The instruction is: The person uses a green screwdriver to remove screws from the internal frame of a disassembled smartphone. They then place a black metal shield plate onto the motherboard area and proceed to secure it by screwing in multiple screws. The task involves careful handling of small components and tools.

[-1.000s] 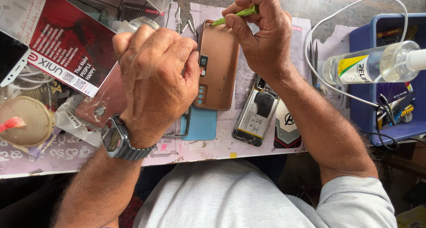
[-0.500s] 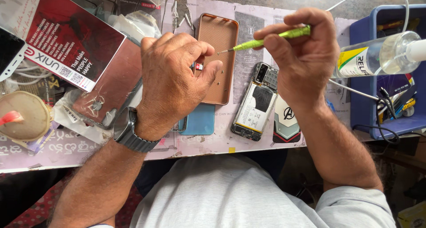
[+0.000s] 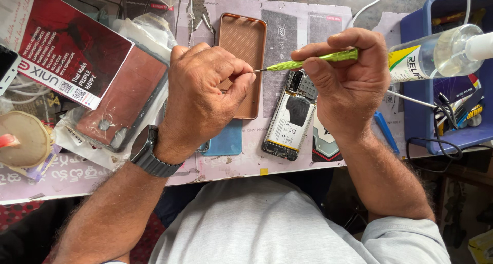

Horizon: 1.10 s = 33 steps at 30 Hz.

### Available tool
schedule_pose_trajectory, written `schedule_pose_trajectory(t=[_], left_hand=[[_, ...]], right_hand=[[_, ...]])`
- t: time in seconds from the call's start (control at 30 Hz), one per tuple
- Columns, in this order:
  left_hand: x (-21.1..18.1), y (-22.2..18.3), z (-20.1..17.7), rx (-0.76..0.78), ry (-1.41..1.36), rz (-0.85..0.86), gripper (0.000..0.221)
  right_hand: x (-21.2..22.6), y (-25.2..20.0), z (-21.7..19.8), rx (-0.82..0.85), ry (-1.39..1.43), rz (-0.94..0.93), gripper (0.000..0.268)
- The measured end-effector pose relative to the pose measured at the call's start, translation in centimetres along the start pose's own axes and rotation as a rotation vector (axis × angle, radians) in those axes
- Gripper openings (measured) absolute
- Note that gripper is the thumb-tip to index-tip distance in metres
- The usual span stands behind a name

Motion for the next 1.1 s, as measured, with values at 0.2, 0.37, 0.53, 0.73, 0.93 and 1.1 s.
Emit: schedule_pose_trajectory(t=[0.2, 0.37, 0.53, 0.73, 0.93, 1.1], left_hand=[[-0.3, -0.1, 0.1, -0.007, -0.01, 0.077, 0.013], [-0.8, 0.0, 0.2, -0.004, -0.039, 0.129, 0.017], [-1.2, -0.1, 0.1, 0.002, -0.025, 0.143, 0.016], [-1.1, 0.0, 0.0, -0.002, -0.018, 0.145, 0.016], [-0.9, -0.1, 0.0, -0.002, -0.022, 0.178, 0.016], [-0.8, -0.1, 0.1, 0.001, -0.013, 0.194, 0.015]], right_hand=[[1.0, -0.9, -0.9, -0.076, -0.009, -0.07, 0.034], [2.0, -1.9, -0.6, -0.05, -0.069, -0.166, 0.038], [2.7, -2.0, -0.3, -0.003, -0.142, -0.203, 0.039], [2.9, -1.7, 0.0, 0.013, -0.156, -0.211, 0.039], [2.5, -1.8, 0.2, -0.007, -0.155, -0.221, 0.039], [2.0, -1.5, 0.1, -0.019, -0.157, -0.238, 0.039]])
Point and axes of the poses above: each hand's wrist, its own y-axis towards the middle knuckle, its own z-axis out of the palm, x = y × z, the point moved 1 cm from there along y, towards the middle knuckle, and after that the axes turned 4 degrees about -x, right-handed, at the moved point
